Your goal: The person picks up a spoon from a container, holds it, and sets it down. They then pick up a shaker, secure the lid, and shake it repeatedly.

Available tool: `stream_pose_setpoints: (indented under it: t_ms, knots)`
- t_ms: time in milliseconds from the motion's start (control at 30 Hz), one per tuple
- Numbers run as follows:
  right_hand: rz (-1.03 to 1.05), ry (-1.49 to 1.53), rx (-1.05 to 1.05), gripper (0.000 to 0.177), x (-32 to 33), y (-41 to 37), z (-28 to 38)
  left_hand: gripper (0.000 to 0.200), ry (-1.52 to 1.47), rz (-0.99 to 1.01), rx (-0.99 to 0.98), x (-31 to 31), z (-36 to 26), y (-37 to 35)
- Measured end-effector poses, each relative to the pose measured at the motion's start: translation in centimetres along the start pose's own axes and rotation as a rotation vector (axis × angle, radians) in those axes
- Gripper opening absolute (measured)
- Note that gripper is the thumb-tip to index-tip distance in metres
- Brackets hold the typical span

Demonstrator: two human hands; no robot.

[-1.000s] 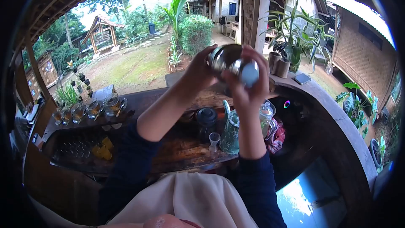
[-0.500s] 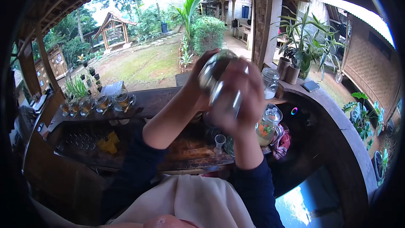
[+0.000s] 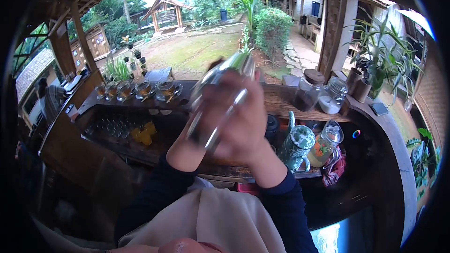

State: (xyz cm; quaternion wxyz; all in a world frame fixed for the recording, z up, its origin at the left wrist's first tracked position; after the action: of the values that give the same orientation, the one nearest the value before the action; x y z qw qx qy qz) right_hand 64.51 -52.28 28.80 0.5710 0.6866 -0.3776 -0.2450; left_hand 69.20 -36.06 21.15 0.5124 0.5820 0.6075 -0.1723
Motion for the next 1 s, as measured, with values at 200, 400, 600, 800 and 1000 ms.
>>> stream_pose_setpoints:
  t_ms: [200, 400, 600, 800, 1000]
  knots:
    - [-0.172, 0.336, 0.119, 0.031, 0.0, -3.7, 2.0, 0.049, 0.207, 0.155, -0.282, -2.2, -2.6, -4.0]
    - [-0.192, 0.322, -0.524, 0.037, -5.1, -3.6, -7.5, 0.052, 0.198, -0.436, -0.497, 6.4, -4.2, -4.6]
    - [-0.297, 0.288, 0.590, 0.016, 1.0, -5.2, 7.1, 0.060, -0.018, 0.123, -0.094, -3.1, 1.2, -6.5]
    - [-0.211, 0.442, -0.792, 0.037, -7.2, -8.8, -9.8, 0.049, -0.177, -0.472, -0.448, 11.5, -2.5, -4.7]
    - [-0.167, 0.219, 0.201, 0.032, -6.0, -8.1, 2.8, 0.070, -0.243, 0.146, -0.051, -2.2, 0.8, -6.4]
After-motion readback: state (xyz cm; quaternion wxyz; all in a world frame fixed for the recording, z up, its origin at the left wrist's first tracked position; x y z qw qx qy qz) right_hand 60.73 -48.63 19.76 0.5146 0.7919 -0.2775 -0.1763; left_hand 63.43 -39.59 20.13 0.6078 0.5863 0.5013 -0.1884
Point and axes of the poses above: each hand's wrist, its own y-axis towards the middle knuckle, its own x-axis out of the back of the hand, z = x × y, the point moved 9 cm from there along y, towards the middle knuckle, and after that the axes turned 3 degrees about -z, right-handed, at the moved point
